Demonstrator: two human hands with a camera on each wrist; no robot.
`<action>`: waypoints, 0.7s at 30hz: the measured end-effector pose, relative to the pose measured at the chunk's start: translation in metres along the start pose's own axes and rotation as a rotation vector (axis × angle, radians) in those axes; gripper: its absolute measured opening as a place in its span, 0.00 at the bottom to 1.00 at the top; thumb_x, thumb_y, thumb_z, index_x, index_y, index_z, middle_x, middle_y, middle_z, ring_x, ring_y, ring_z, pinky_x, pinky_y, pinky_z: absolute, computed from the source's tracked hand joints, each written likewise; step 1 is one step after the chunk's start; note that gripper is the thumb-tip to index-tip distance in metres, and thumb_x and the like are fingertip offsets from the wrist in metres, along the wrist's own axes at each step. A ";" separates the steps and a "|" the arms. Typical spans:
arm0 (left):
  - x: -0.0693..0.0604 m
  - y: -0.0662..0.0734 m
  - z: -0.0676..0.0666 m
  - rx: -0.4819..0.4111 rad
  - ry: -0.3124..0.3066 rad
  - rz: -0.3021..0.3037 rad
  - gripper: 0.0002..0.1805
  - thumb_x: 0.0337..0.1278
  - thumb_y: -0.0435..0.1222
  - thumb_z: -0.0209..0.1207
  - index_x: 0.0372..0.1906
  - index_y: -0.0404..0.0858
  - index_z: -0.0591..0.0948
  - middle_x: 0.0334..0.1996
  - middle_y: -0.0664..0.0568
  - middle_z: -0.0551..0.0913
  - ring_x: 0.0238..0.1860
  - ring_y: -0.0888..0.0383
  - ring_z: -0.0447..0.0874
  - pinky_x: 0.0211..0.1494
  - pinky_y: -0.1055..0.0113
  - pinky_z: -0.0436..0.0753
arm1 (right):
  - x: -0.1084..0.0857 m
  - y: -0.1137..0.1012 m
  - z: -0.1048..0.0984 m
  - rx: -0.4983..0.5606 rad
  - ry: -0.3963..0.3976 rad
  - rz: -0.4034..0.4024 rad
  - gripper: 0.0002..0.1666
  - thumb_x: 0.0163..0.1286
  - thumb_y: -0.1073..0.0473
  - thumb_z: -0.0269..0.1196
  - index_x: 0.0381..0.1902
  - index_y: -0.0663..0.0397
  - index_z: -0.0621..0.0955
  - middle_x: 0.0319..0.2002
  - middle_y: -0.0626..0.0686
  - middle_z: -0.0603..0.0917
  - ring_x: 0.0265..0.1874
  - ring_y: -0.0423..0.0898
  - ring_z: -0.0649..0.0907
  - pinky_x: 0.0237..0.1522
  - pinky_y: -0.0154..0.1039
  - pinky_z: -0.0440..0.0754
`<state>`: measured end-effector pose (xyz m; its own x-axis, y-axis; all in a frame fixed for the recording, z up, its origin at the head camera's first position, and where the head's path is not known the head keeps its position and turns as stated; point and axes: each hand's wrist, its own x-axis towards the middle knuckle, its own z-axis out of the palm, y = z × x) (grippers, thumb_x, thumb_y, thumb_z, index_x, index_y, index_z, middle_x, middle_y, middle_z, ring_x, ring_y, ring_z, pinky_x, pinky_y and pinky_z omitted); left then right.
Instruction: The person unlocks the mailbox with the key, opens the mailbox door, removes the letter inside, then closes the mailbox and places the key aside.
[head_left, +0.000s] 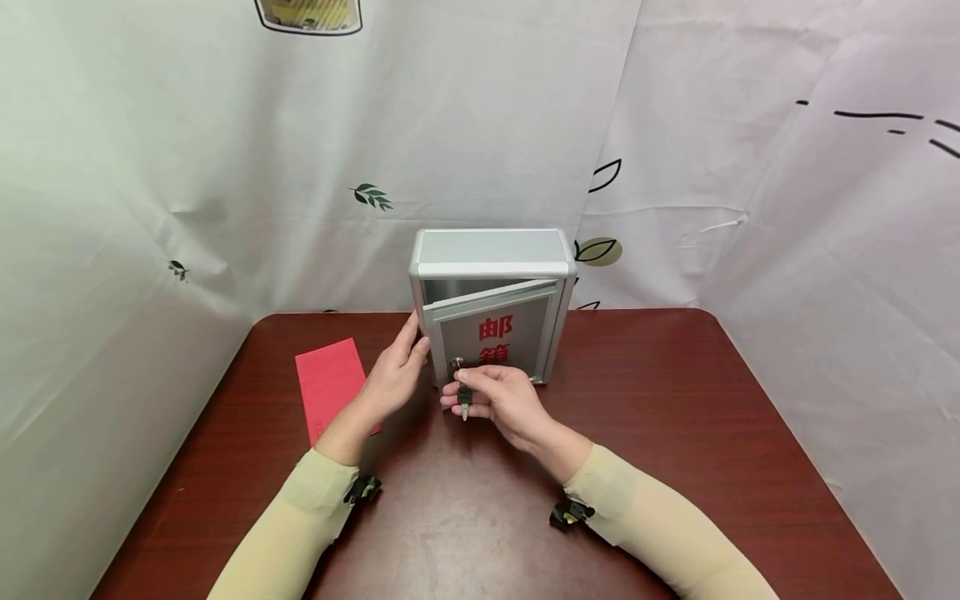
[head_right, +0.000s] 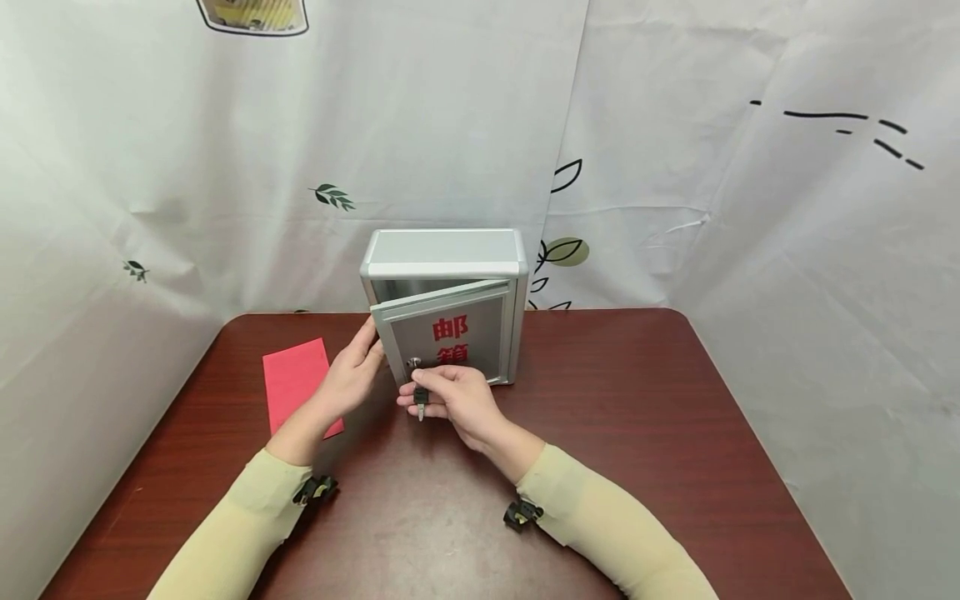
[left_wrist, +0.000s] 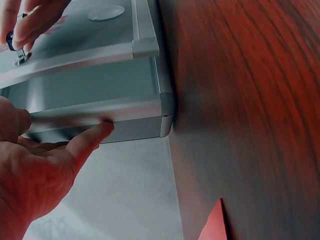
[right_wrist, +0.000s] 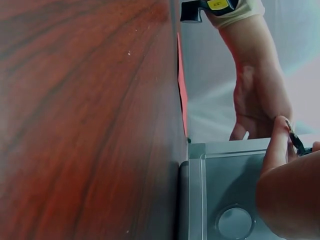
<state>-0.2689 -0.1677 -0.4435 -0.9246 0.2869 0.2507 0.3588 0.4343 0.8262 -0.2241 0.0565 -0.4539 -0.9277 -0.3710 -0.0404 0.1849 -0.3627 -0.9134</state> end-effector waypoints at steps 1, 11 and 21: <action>0.000 0.000 0.000 0.002 -0.002 -0.002 0.36 0.94 0.41 0.47 0.94 0.49 0.50 0.89 0.45 0.60 0.73 0.39 0.80 0.72 0.39 0.81 | 0.001 0.000 0.001 0.001 0.005 -0.002 0.18 0.82 0.63 0.66 0.56 0.79 0.82 0.42 0.63 0.93 0.41 0.52 0.95 0.47 0.46 0.93; 0.000 0.000 -0.001 0.007 -0.005 -0.012 0.36 0.94 0.43 0.47 0.94 0.51 0.50 0.87 0.44 0.62 0.70 0.37 0.84 0.74 0.37 0.79 | 0.012 0.002 0.004 -0.001 0.049 -0.029 0.18 0.81 0.62 0.67 0.56 0.76 0.83 0.43 0.62 0.94 0.40 0.49 0.95 0.47 0.46 0.93; 0.000 0.000 0.000 0.013 -0.012 -0.024 0.36 0.94 0.43 0.47 0.94 0.50 0.50 0.86 0.44 0.65 0.66 0.38 0.86 0.73 0.38 0.79 | 0.021 0.002 0.006 -0.014 0.071 -0.047 0.18 0.81 0.61 0.68 0.55 0.74 0.84 0.42 0.61 0.94 0.40 0.49 0.95 0.47 0.45 0.93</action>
<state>-0.2684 -0.1679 -0.4434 -0.9314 0.2866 0.2242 0.3379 0.4525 0.8252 -0.2411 0.0434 -0.4544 -0.9559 -0.2927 -0.0258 0.1370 -0.3663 -0.9204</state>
